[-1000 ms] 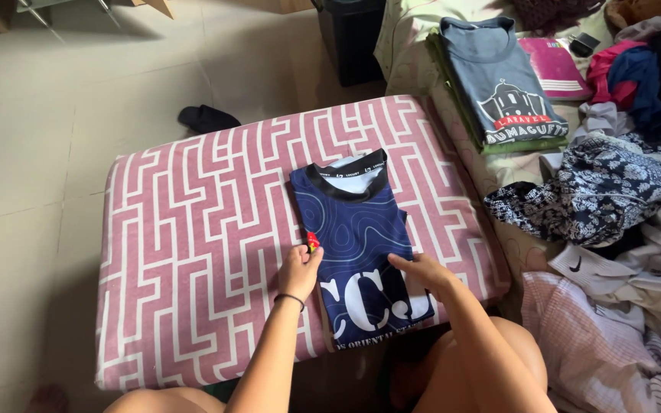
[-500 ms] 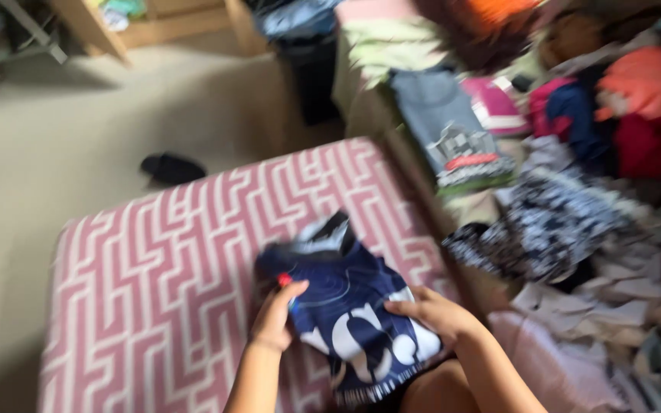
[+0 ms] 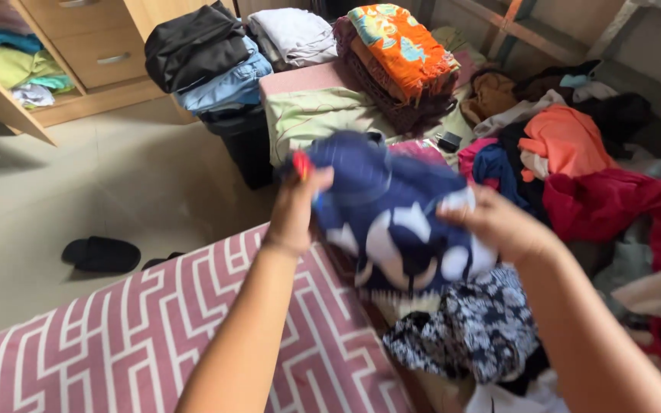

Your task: The person folds a blue t-shirt, a dark blue jersey, and a patterned cloth on a patterned ottoman. The person smooths and folds each item by hand and places the folded items on a nearby bed.

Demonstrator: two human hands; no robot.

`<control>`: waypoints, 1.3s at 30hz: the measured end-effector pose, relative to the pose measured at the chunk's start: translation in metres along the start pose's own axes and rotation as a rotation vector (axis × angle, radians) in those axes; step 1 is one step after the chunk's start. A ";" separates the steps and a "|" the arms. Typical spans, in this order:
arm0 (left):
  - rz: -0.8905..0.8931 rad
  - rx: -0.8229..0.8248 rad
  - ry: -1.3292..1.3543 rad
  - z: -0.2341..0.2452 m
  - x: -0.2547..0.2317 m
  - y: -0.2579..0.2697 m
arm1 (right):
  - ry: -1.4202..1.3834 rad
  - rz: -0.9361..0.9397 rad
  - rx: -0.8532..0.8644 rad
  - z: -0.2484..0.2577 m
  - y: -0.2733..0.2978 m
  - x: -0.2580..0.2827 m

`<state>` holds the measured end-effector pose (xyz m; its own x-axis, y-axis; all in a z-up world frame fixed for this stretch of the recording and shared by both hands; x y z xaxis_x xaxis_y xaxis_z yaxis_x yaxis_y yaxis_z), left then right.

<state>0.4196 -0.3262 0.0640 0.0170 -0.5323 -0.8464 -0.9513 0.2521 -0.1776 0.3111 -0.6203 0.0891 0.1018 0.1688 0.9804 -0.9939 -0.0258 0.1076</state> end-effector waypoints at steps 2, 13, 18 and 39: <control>0.001 0.014 -0.005 -0.013 -0.004 -0.045 | -0.096 -0.027 -0.023 0.010 -0.033 0.019; 0.698 -0.152 -0.341 0.037 0.207 -0.008 | 0.507 -0.560 -0.141 0.054 -0.127 -0.217; 0.570 -0.004 -0.559 0.024 0.216 0.009 | 0.464 -0.235 -0.209 0.065 -0.123 -0.207; 0.510 0.203 -0.583 0.046 0.151 0.281 | 1.077 0.184 -0.790 -0.040 0.164 -0.020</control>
<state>0.1694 -0.2983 -0.1368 -0.1936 0.1828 -0.9639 -0.8114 0.5225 0.2620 0.1440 -0.5887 0.0811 0.2431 0.9174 0.3150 -0.7855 0.3767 -0.4910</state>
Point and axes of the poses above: each hand's wrist, its own y-axis away from the middle knuckle, its own z-axis out of the back of the hand, x = y × z, the point moved 6 cm from there along -y, towards the middle knuckle
